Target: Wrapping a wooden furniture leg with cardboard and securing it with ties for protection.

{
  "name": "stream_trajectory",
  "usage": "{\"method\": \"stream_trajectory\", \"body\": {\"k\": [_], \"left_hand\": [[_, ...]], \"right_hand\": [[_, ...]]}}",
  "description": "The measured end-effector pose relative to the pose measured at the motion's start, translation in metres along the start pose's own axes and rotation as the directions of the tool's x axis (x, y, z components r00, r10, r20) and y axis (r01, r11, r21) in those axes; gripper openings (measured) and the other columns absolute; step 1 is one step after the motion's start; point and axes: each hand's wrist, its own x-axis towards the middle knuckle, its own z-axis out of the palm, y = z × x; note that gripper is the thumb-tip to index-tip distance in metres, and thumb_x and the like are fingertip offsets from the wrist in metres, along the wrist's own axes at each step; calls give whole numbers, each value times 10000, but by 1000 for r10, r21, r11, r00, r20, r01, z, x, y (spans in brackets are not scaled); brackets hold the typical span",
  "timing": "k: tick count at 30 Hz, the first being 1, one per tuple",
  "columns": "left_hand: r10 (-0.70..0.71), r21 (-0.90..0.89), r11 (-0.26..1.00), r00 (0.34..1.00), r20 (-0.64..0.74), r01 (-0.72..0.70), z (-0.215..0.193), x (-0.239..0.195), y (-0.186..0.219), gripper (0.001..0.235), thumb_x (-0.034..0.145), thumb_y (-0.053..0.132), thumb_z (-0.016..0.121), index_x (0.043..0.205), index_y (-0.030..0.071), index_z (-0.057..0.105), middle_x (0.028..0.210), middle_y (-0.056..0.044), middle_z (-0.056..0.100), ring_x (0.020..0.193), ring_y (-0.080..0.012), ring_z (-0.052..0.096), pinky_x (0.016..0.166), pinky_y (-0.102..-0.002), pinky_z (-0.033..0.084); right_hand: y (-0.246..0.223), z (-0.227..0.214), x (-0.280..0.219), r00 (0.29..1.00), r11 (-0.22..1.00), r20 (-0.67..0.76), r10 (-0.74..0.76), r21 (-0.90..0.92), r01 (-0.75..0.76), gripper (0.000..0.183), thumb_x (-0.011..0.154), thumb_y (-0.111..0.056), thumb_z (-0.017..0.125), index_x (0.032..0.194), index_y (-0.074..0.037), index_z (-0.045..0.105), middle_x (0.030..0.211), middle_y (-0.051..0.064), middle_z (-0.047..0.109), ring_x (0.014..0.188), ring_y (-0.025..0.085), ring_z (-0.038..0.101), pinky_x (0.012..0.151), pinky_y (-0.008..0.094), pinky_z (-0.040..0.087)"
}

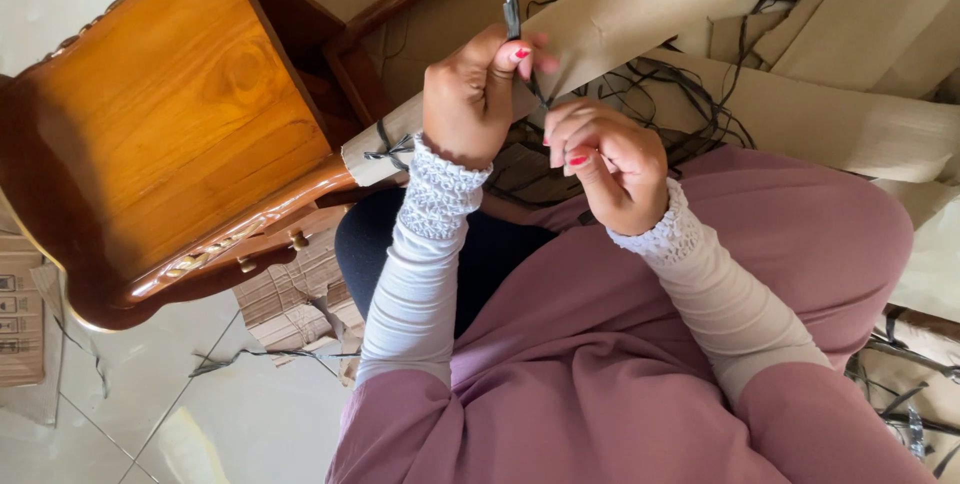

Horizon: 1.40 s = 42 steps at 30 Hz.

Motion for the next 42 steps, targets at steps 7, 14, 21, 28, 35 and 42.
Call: {"method": "stream_trajectory", "body": {"k": [7,14,21,28,35,42], "left_hand": [[16,-25,1000,997,-75,-18,2,2,-5,299,1083,152,421,812,123,544,691,-6,641,813,-179,770,675,-307,659],[-113,-45,993,970,-215,106,7,9,-7,365,1061,264,397,747,161,554,639,29,634,749,-127,743,623,-262,578],[219,653,746,974,-53,-132,9,-27,-19,644,1064,615,269,1364,173,628,1171,-66,760,1035,-290,748,823,-431,617],[292,541,804,956,5,-248,5,-37,-32,369,992,-3,543,1303,136,686,1236,-65,716,1141,-274,717,927,-447,574],[240,588,797,965,-101,-137,26,-25,-77,154,890,478,745,986,359,735,827,164,741,968,-114,709,928,-333,525],[284,500,812,952,112,-301,11,-30,-82,160,919,410,767,994,268,764,800,87,767,1010,-154,696,946,-370,504]], "right_hand": [[29,9,-16,996,969,50,-78,-231,88,330,1056,-33,446,747,70,504,773,214,583,741,376,601,780,477,581],[73,12,-40,992,929,63,-107,-351,122,360,1099,-123,443,783,41,497,834,201,528,768,350,541,725,438,479],[61,10,-50,996,956,21,-86,-281,88,253,1063,-48,528,837,57,572,865,197,587,822,348,604,781,444,537],[66,16,-53,993,937,-22,-120,-332,106,360,1068,-90,562,732,5,474,741,148,510,670,275,509,644,386,466],[48,6,-46,978,969,-133,-159,-213,129,394,1025,-34,670,667,-25,507,724,134,599,595,283,554,545,322,443],[14,-13,-17,978,999,-208,31,38,-24,338,1103,-70,538,777,1,585,812,177,686,542,173,579,521,294,472]]}}
